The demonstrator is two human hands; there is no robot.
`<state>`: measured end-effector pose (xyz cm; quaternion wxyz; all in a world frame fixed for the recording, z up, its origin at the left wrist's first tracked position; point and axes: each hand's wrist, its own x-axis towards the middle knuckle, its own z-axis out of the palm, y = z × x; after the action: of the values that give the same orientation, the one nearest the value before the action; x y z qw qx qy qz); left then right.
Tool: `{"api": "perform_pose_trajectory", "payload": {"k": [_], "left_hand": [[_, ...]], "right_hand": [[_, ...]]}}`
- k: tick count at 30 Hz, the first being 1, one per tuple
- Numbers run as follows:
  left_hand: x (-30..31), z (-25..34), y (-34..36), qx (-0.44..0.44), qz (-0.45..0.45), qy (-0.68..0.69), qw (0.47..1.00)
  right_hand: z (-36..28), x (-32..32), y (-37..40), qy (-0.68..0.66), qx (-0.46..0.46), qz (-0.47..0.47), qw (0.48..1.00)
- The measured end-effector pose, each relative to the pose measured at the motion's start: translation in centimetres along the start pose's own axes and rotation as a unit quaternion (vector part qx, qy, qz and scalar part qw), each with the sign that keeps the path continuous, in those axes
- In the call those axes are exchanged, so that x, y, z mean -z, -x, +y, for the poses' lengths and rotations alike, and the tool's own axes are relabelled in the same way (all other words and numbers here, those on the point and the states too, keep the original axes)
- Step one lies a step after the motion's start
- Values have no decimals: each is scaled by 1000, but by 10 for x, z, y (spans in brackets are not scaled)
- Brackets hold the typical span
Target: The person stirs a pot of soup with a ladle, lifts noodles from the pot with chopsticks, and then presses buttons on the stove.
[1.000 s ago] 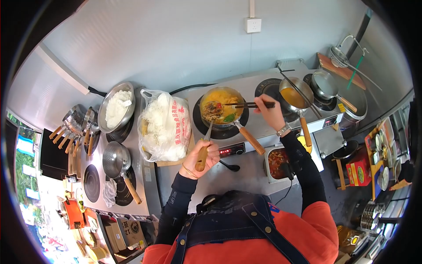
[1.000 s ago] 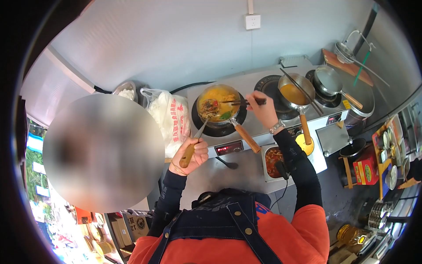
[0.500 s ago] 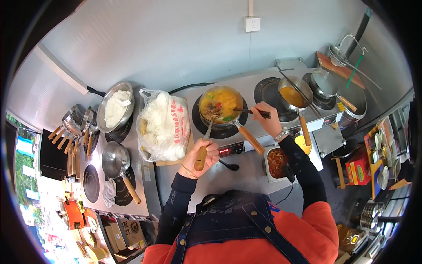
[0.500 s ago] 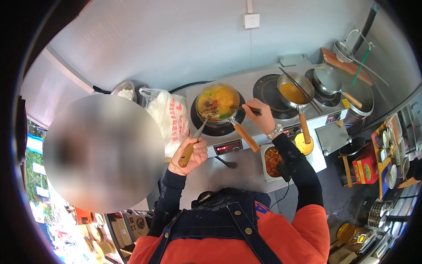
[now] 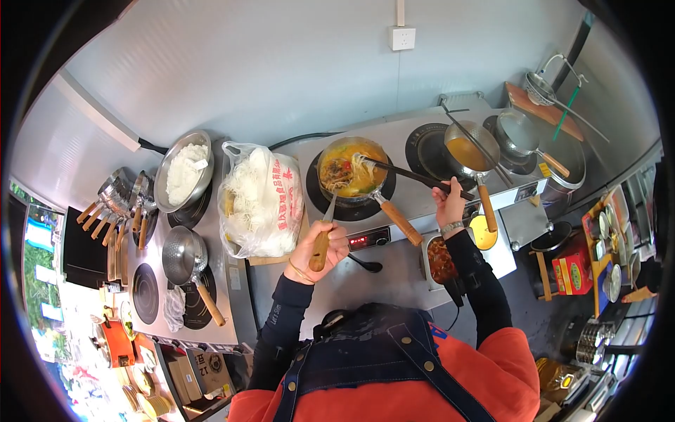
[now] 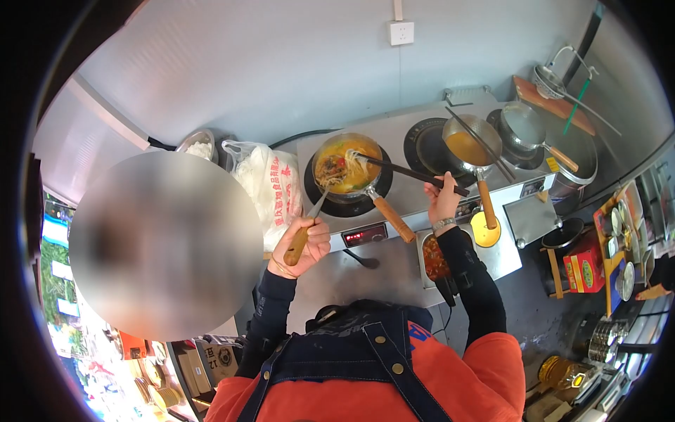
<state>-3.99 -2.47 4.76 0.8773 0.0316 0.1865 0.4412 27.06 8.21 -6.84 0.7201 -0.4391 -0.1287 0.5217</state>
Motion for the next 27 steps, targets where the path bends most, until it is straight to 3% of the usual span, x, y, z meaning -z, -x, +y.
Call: {"api": "perform_pose_trajectory", "payload": {"k": [10, 13, 17, 22, 27], "left_hand": [[-4, -1, 4, -5, 3, -17, 1000], [-4, -1, 5, -7, -4, -13, 1000], [-5, -1, 6, -9, -2, -16, 1000], [-13, 0, 7, -9, -3, -26, 1000], [-13, 2, 8, -6, -11, -36, 999]], "right_hand": [[-64, -56, 17, -50, 70, -32, 996], [-83, -74, 27, -68, 144, -97, 982], [-77, -76, 35, -58, 187, -118, 974], [-37, -61, 30, 80, 161, -88, 980], [5, -62, 24, 144, 154, -160, 964]]}}
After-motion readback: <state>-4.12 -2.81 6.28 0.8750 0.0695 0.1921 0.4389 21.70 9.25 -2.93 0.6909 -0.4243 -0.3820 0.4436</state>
